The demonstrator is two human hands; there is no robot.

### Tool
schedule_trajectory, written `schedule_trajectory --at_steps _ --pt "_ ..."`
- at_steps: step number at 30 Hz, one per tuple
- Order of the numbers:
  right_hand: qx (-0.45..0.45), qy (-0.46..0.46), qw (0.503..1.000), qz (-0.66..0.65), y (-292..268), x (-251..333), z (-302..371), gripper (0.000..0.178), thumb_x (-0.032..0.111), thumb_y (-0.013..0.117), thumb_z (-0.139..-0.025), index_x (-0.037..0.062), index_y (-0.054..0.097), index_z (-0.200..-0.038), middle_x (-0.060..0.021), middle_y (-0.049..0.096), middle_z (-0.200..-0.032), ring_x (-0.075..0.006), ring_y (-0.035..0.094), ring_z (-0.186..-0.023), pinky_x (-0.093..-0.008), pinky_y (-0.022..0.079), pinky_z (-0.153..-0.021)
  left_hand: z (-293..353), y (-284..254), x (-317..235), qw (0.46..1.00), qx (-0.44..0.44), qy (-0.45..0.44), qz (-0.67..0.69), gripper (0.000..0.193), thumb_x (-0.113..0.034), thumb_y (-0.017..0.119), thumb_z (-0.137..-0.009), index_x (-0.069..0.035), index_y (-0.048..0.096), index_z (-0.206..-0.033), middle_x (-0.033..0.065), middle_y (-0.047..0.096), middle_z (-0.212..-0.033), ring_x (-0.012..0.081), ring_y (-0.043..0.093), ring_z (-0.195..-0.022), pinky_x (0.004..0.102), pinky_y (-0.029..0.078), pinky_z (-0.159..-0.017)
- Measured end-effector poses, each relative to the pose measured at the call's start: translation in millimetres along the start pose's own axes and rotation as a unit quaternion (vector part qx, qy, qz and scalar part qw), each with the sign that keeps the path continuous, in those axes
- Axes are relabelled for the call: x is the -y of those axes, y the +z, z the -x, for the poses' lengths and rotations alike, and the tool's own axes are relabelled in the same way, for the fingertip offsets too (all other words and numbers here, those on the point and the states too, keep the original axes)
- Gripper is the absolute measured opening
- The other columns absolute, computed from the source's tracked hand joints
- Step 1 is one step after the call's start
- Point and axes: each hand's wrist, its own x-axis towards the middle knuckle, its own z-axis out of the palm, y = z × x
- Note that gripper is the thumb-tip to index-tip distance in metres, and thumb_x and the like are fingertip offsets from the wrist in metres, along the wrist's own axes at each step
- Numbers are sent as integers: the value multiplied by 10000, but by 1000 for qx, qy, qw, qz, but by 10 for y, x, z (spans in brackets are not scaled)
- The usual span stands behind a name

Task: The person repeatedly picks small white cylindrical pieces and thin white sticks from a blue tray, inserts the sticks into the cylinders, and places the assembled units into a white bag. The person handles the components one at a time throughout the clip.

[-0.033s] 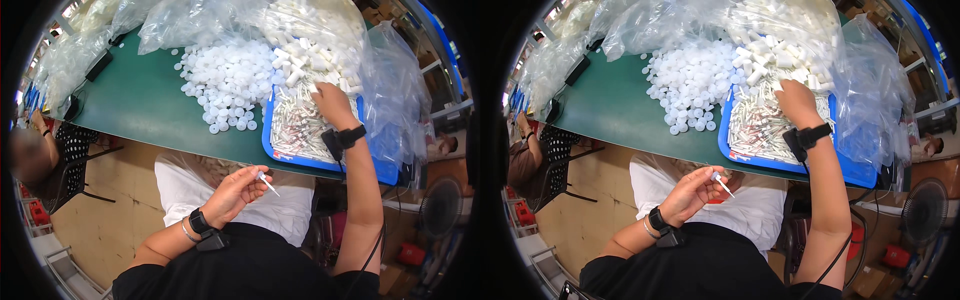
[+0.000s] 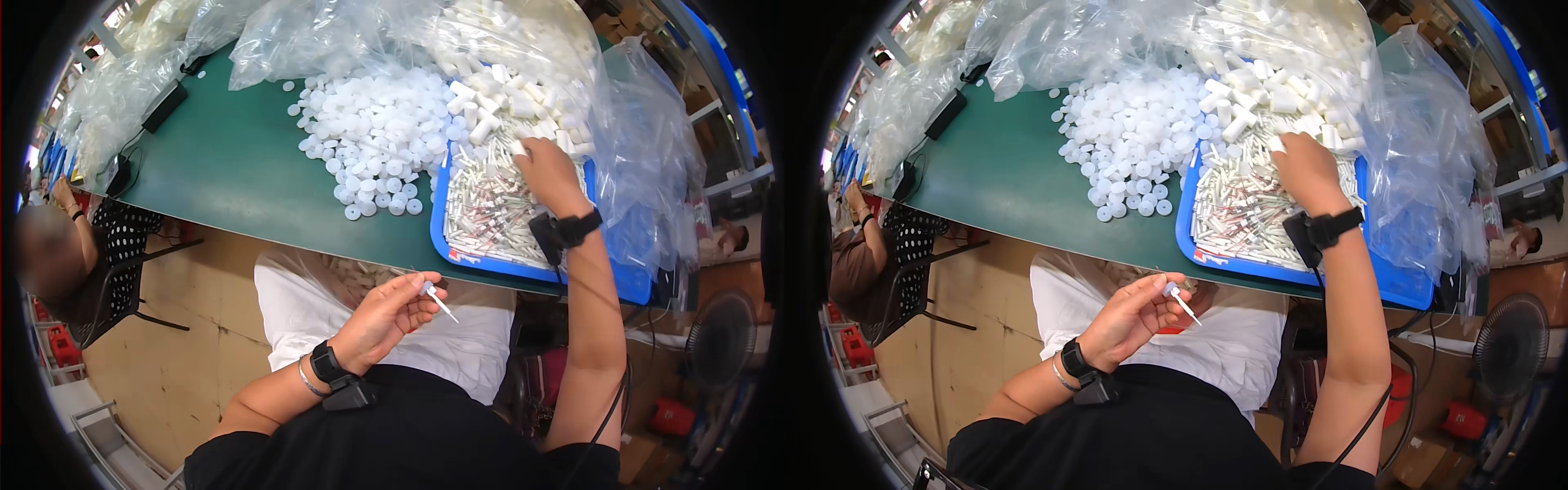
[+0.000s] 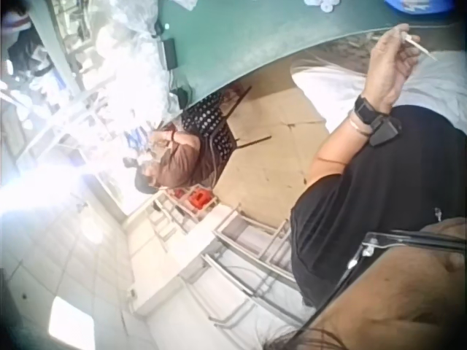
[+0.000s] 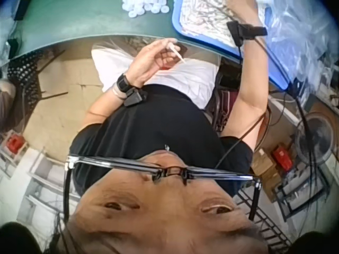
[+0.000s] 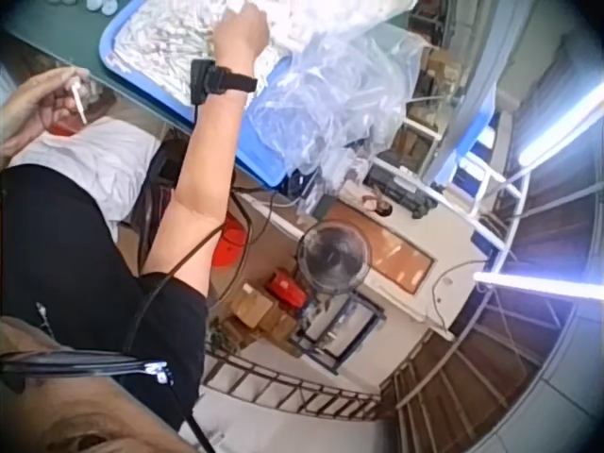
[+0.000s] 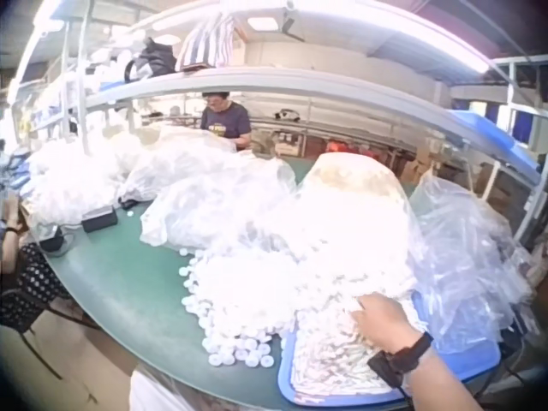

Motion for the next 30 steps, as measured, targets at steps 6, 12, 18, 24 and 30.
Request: schedule_trajectory --at_steps 6,12,18,24,30 --pt "-85 1 954 -286 -443 490 603 192 159 588 -946 -29 582 -986 -149 612 -750 -227 608 -655 -333 470 -615 72 33 -126 999 14 41 -8 399 -301 478 -1026 10 530 -1270 115 649 -1125 138 626 -918 281 529 -838" --pt "85 -66 924 -368 -383 1043 1499 222 10 490 -949 -41 585 -1143 -123 590 -817 -175 550 -591 -304 457 -566 124 183 -209 975 87 158 -127 386 -304 463 -1030 -8 538 -1266 89 576 -1265 163 578 -1118 341 487 -958" --pt "171 97 744 -638 -110 1087 1770 283 121 443 -1018 -42 519 -1236 -45 620 -804 -50 498 -589 -190 388 -509 171 187 -90 966 78 161 -187 291 -230 466 -1035 -40 574 -1227 -8 567 -998 33 522 -803 213 496 -844" --pt "176 22 842 -509 -168 1148 1821 293 16 513 -959 -52 496 -1244 -93 660 -868 -90 623 -745 -253 526 -623 130 183 -120 962 60 141 -226 277 -257 499 -1026 -59 608 -1187 -17 547 -896 24 464 -697 179 400 -601" --pt "187 -41 867 -459 -2 1187 1749 255 -5 535 -938 -39 477 -1184 -168 689 -935 -233 713 -804 -303 560 -658 104 109 -66 988 35 76 -130 289 -294 517 -1016 -62 606 -1164 -19 586 -887 41 501 -739 169 402 -630"
